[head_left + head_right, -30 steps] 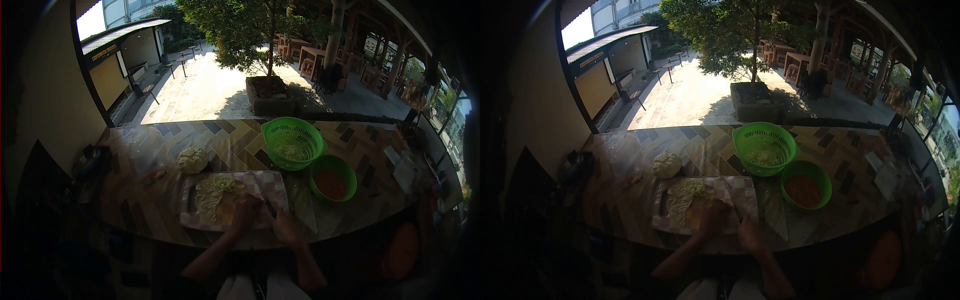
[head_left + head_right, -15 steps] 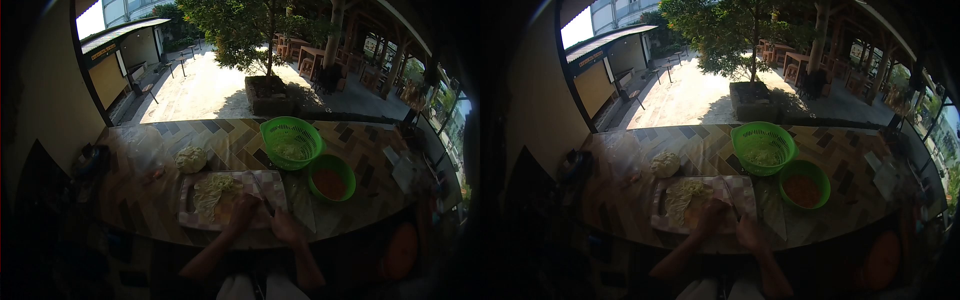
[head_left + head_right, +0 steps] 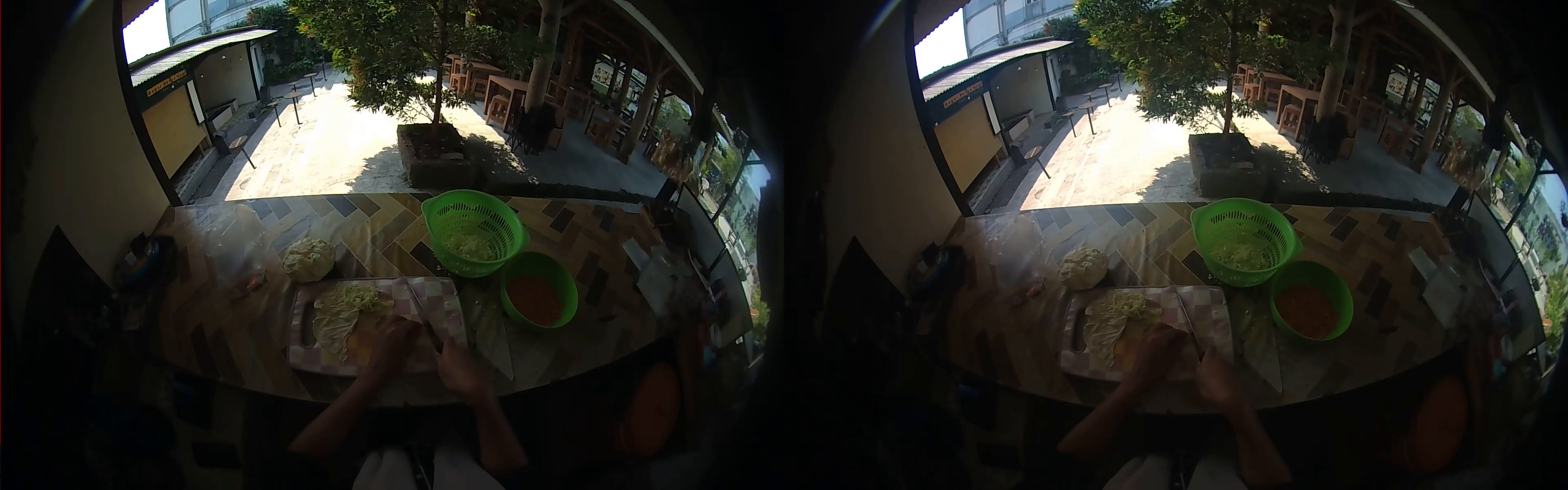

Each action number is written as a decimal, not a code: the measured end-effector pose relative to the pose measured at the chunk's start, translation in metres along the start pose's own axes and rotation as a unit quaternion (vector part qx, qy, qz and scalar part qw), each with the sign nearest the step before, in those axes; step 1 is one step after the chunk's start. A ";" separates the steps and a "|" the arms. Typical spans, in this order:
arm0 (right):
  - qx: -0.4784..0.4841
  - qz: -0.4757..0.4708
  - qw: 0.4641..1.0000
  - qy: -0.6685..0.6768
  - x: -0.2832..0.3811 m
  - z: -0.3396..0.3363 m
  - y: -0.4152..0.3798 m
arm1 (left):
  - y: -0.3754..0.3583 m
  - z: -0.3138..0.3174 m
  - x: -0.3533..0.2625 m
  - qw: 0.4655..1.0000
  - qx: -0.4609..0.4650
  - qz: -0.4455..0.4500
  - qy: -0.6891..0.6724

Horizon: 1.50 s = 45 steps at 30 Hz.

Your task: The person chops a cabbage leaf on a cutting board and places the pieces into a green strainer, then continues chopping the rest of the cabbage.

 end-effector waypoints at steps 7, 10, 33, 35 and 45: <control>-0.021 0.058 0.997 -0.044 0.009 0.024 0.000 | 0.002 -0.001 0.002 0.986 -0.016 -0.127 -0.102; -0.026 -0.006 0.998 -0.061 0.002 0.017 0.011 | 0.001 -0.003 0.005 0.996 -0.009 -0.077 -0.042; 0.004 0.032 0.999 -0.031 0.012 0.009 -0.011 | -0.008 0.002 0.013 0.997 0.012 -0.062 -0.037; -0.004 0.059 0.997 -0.046 0.016 0.017 -0.008 | -0.007 0.001 0.013 0.998 0.016 -0.056 -0.030; -0.006 -0.032 0.999 -0.006 0.003 -0.003 0.001 | -0.010 0.005 0.019 0.998 0.008 -0.057 -0.015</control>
Point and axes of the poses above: each hand's wrist, its own y-axis towards the middle knuckle, its own z-axis out of the palm, x = y × z, the point moved 3 cm from there along y, towards the middle knuckle, and after that the axes turned 2 degrees about x, right-handed, at the moved point
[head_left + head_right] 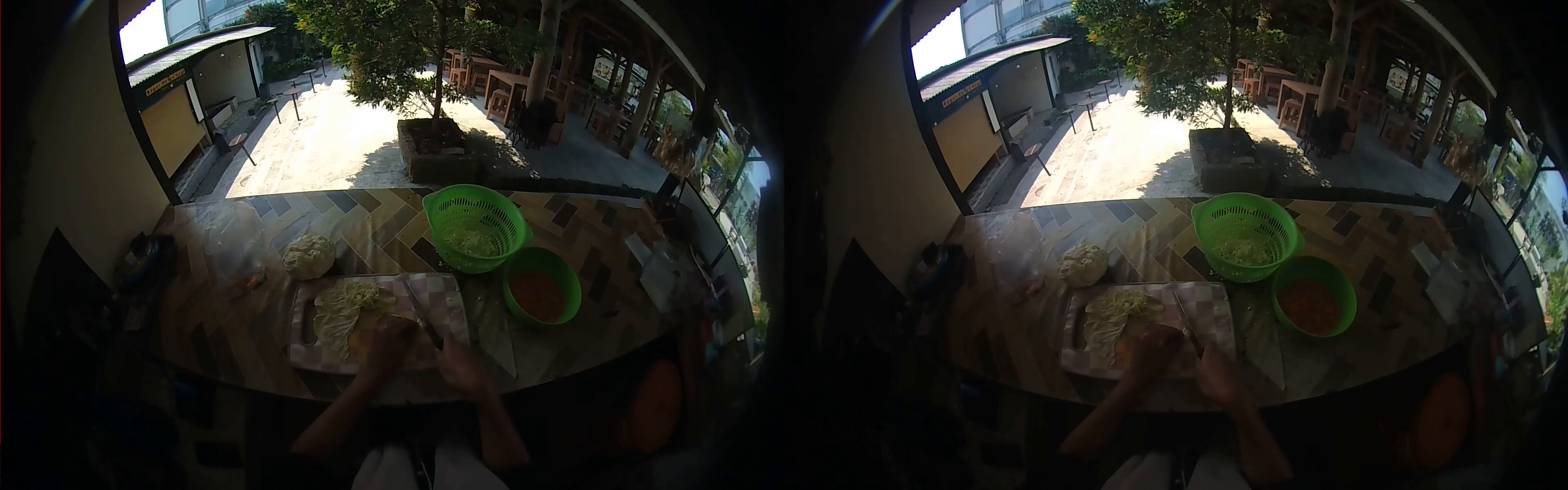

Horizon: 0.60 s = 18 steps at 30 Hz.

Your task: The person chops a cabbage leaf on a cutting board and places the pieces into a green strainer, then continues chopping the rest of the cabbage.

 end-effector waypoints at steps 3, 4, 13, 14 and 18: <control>0.013 0.056 0.998 -0.029 0.007 0.007 -0.012 | 0.000 -0.002 -0.002 0.999 0.012 -0.024 -0.021; 0.009 0.069 0.997 -0.033 0.006 0.012 -0.012 | -0.001 -0.004 -0.005 0.999 0.011 -0.026 -0.023; -0.017 0.032 0.998 -0.049 0.014 0.012 0.004 | -0.002 -0.009 -0.016 0.997 -0.008 0.069 0.015; -0.011 0.014 1.000 -0.020 0.010 0.005 0.004 | -0.001 -0.011 -0.017 0.998 -0.001 0.055 0.011; -0.013 0.003 1.000 -0.010 -0.003 0.009 -0.003 | -0.001 -0.002 -0.007 1.000 -0.011 -0.006 -0.017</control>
Point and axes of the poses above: each hand's wrist, its own y-axis towards the middle knuckle, its own z-axis out of the palm, x = y × z, the point moved 3 cm from there along y, towards the middle knuckle, and after that the axes turned 2 degrees about x, right-handed, at the moved point
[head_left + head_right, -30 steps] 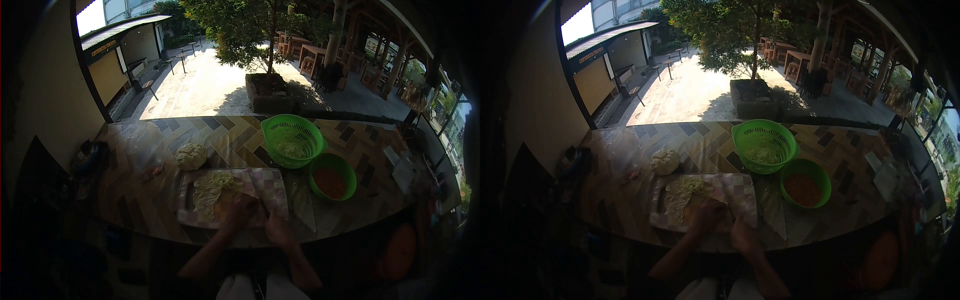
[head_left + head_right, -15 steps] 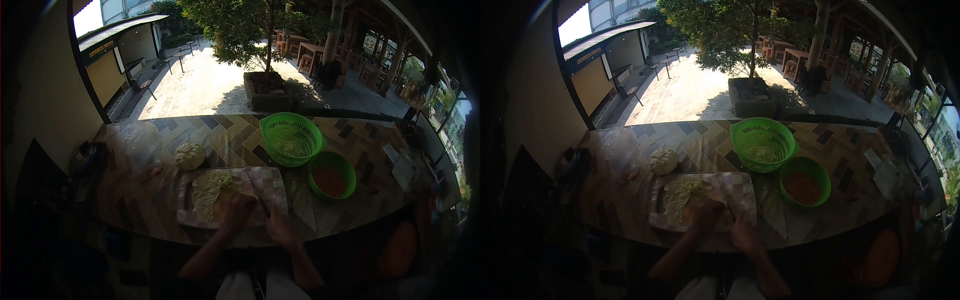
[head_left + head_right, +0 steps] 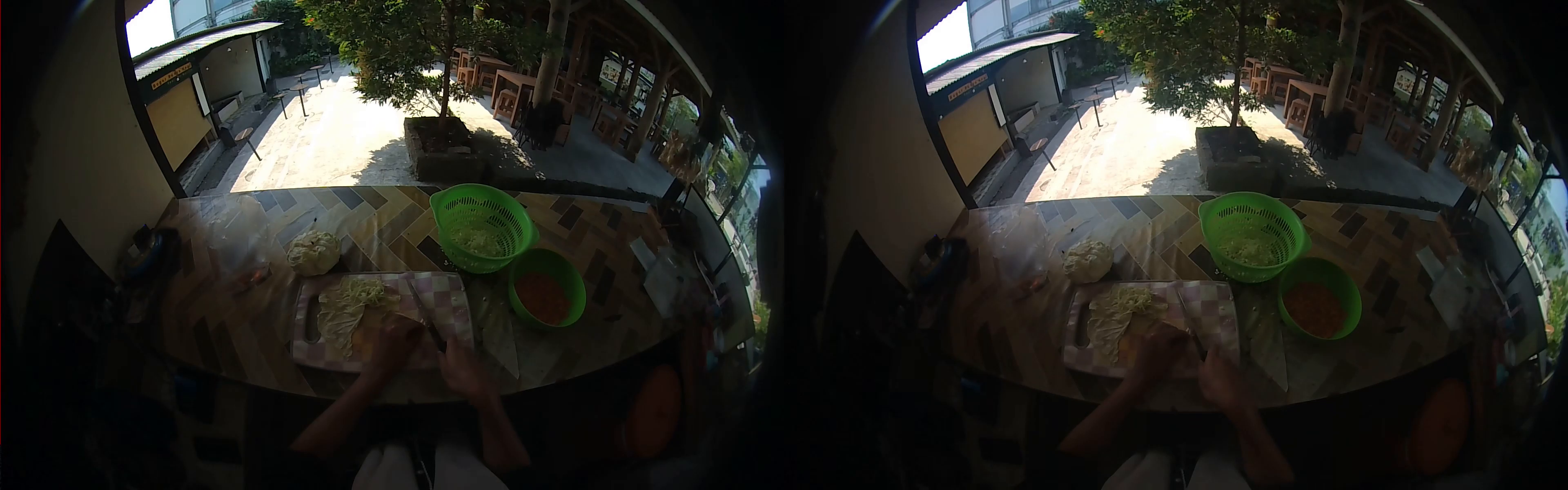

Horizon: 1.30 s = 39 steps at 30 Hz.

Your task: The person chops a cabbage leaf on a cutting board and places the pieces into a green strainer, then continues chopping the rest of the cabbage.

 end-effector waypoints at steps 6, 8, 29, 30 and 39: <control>0.023 0.093 0.995 -0.031 0.016 0.014 -0.006 | 0.000 -0.002 0.000 1.000 0.011 0.002 0.013; 0.000 0.083 0.996 -0.045 0.017 0.015 0.001 | 0.001 -0.003 -0.003 1.000 0.009 0.013 0.009; -0.013 0.072 0.997 -0.039 0.014 0.014 0.004 | 0.002 0.003 0.002 0.999 0.018 0.024 0.016; -0.012 0.067 0.997 -0.043 0.016 0.013 0.008 | 0.001 0.002 0.001 0.998 0.022 0.051 0.039; 0.037 0.067 0.996 -0.047 0.014 0.006 -0.004 | -0.003 -0.003 -0.008 0.997 0.012 0.071 0.028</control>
Point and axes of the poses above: each hand's wrist, its own y-axis towards the middle knuckle, its own z-axis out of the palm, x = y × z, the point moved 3 cm from there along y, towards the middle knuckle, and after that the axes turned 2 degrees about x, right-handed, at the moved point
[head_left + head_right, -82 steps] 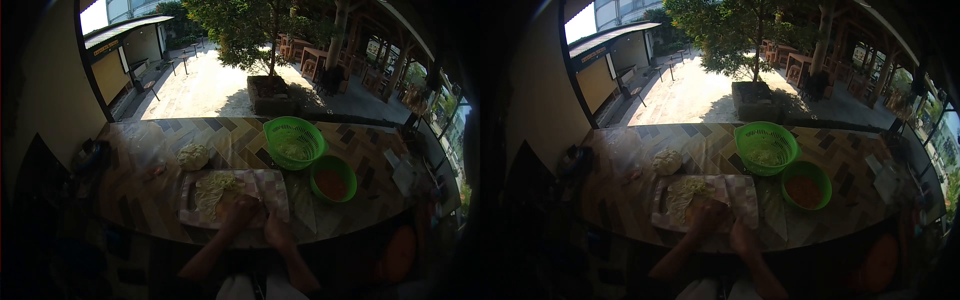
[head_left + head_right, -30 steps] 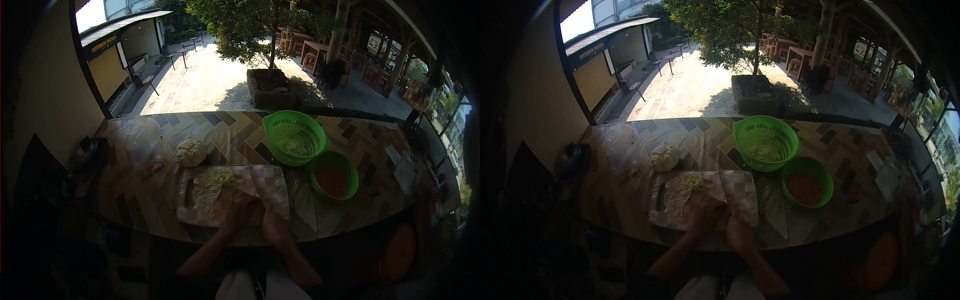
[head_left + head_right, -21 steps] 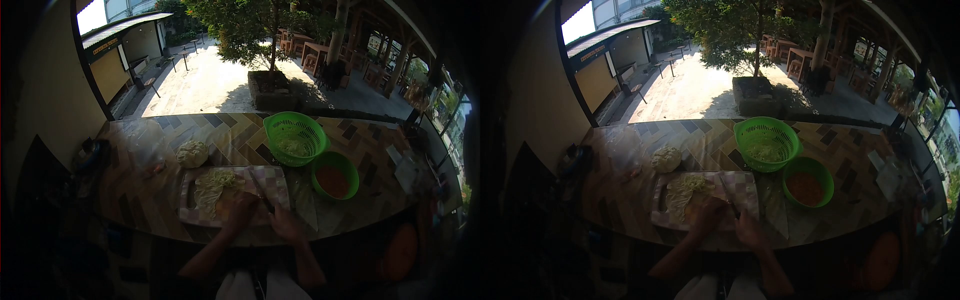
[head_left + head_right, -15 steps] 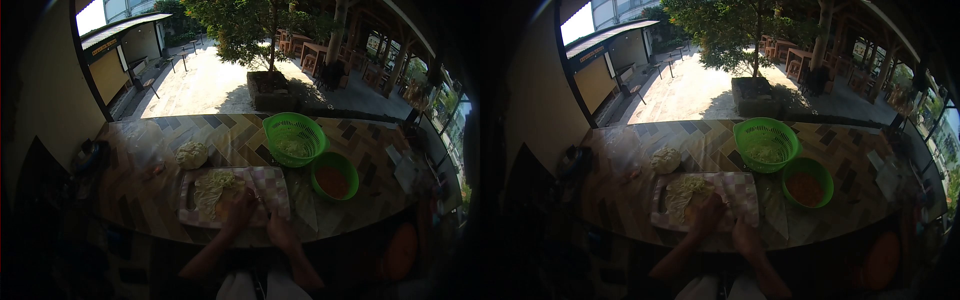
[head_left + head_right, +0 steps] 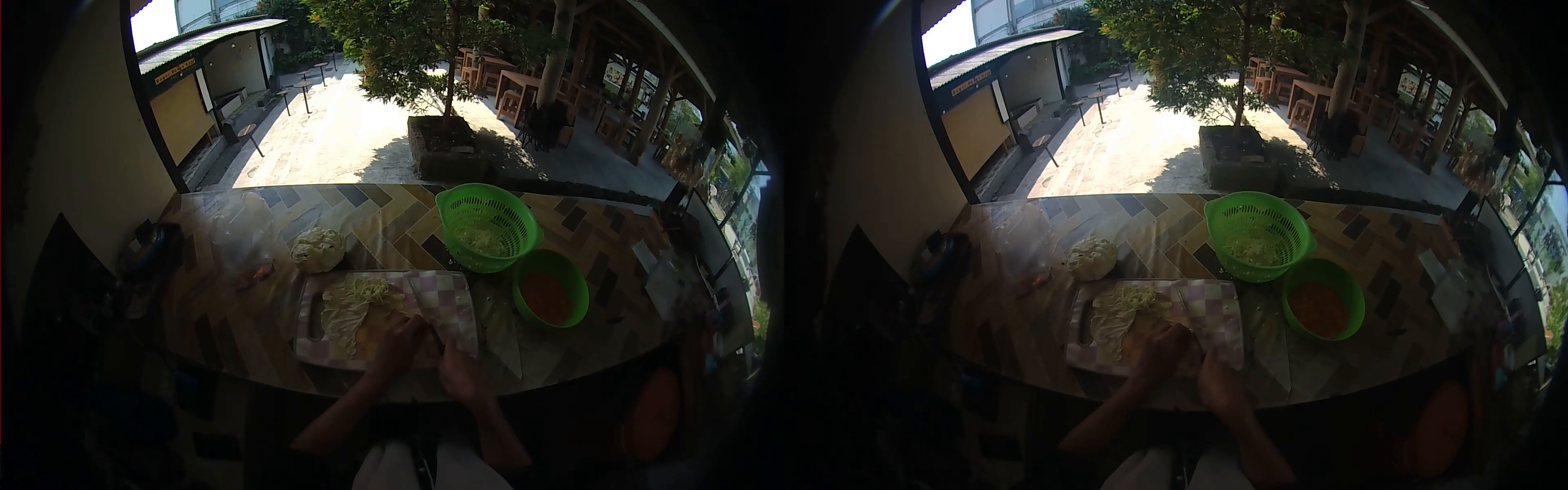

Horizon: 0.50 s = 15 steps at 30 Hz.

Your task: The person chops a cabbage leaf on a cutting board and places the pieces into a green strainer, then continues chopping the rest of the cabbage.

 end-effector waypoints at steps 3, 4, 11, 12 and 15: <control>0.001 0.039 0.999 -0.017 0.010 0.000 -0.004 | -0.004 0.003 0.004 0.997 0.002 -0.071 -0.039; 0.000 0.043 0.999 -0.019 0.013 -0.001 -0.005 | -0.003 0.003 0.005 0.998 0.004 -0.053 -0.019; -0.022 -0.072 0.997 -0.011 -0.006 -0.004 0.017 | 0.002 -0.006 -0.009 1.000 -0.024 -0.009 -0.004; -0.020 -0.088 0.996 0.007 -0.008 -0.010 0.015 | 0.004 -0.008 -0.011 0.999 -0.035 -0.014 -0.018; 0.007 -0.056 0.998 0.019 -0.003 -0.015 0.002 | 0.000 0.002 0.009 0.992 -0.023 -0.103 -0.062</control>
Point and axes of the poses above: each hand's wrist, its own y-axis towards the middle knuckle, its own z-axis out of the palm, x = y × z, the point moved 3 cm from there along y, towards the middle knuckle, and after that the axes turned 2 degrees about x, right-handed, at the moved point
